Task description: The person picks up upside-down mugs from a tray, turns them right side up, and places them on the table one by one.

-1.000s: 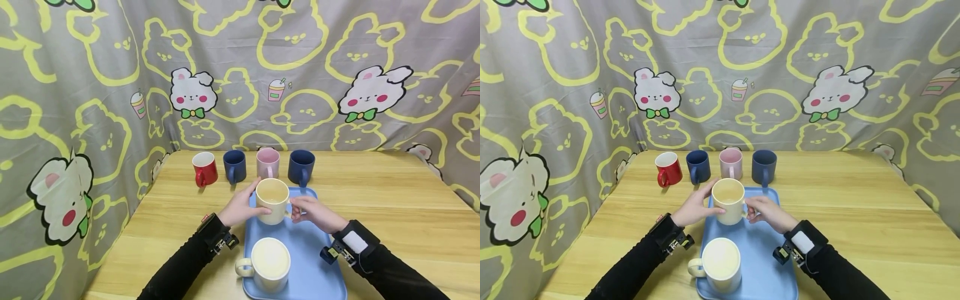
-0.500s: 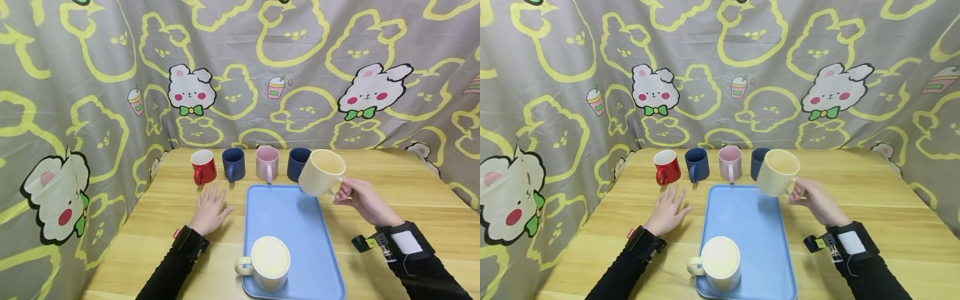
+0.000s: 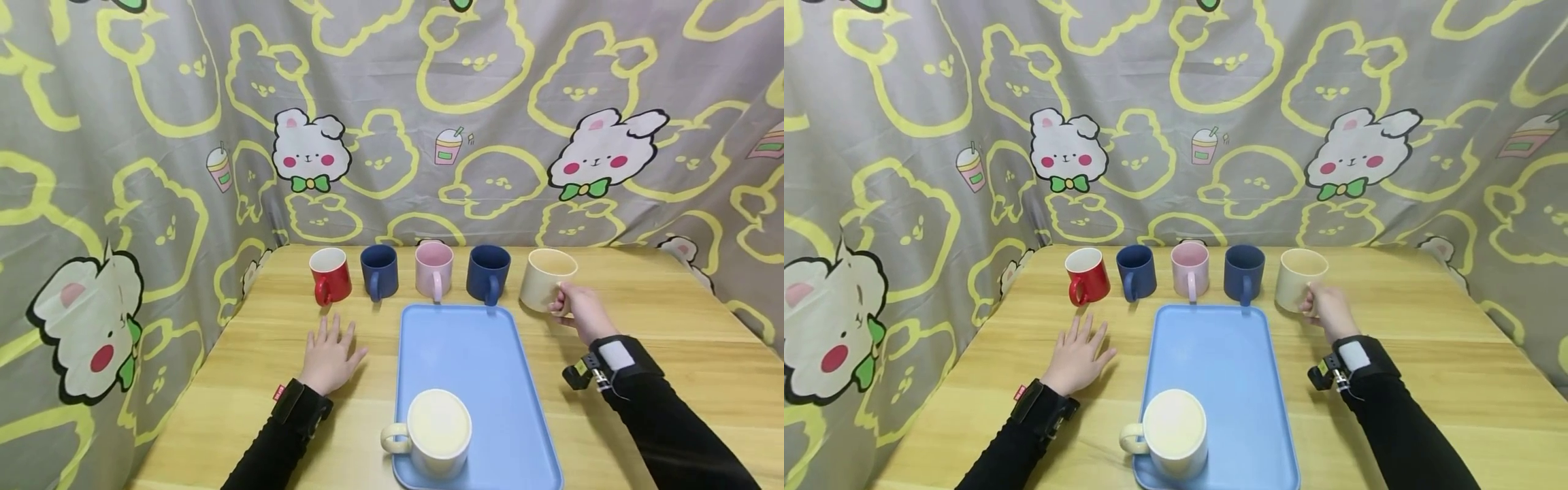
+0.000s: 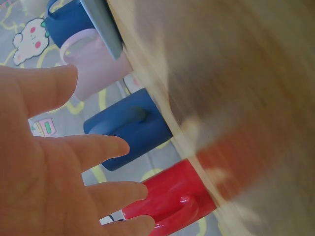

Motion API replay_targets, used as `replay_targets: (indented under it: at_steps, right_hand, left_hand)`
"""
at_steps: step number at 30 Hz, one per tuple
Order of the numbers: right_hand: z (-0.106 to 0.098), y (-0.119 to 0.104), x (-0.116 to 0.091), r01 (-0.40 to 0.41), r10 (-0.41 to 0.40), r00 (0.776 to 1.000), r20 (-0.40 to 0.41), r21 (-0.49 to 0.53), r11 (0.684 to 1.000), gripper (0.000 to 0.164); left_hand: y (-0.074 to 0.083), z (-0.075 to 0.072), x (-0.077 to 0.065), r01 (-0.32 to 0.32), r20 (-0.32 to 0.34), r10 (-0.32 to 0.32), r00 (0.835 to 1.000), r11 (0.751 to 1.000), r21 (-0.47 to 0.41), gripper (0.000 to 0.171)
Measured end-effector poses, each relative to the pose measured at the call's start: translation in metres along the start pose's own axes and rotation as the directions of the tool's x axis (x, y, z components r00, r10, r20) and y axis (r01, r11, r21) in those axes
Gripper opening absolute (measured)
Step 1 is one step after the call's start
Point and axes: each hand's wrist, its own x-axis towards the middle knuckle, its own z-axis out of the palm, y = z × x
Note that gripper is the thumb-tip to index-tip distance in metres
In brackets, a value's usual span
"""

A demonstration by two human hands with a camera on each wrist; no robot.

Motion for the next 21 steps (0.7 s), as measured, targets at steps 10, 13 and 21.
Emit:
replay_targets:
  at_steps: [10,13,21]
  right_hand:
    - [0.013,0.024,0.015,0.023,-0.022,0.993,-0.118,0.005,1.0,0.038]
    - [0.016,0.026,0.017,0.02,-0.014,0.99,-0.14,0.04,0.999,0.038]
    - [0.021,0.025,0.023,-0.001,0.005,0.983,-0.182,0.022,1.0,0.035]
  left_hand:
    - [0.0,-0.001,-0.003,0.029,0.046,-0.028,0.999,0.999,-0.018,0.062]
    - [0.001,-0.002,-0.003,0.021,0.042,-0.02,0.999,0.999,-0.027,0.061]
    - [0.001,-0.002,-0.003,0.013,0.031,-0.012,0.999,0.999,-0.03,0.061]
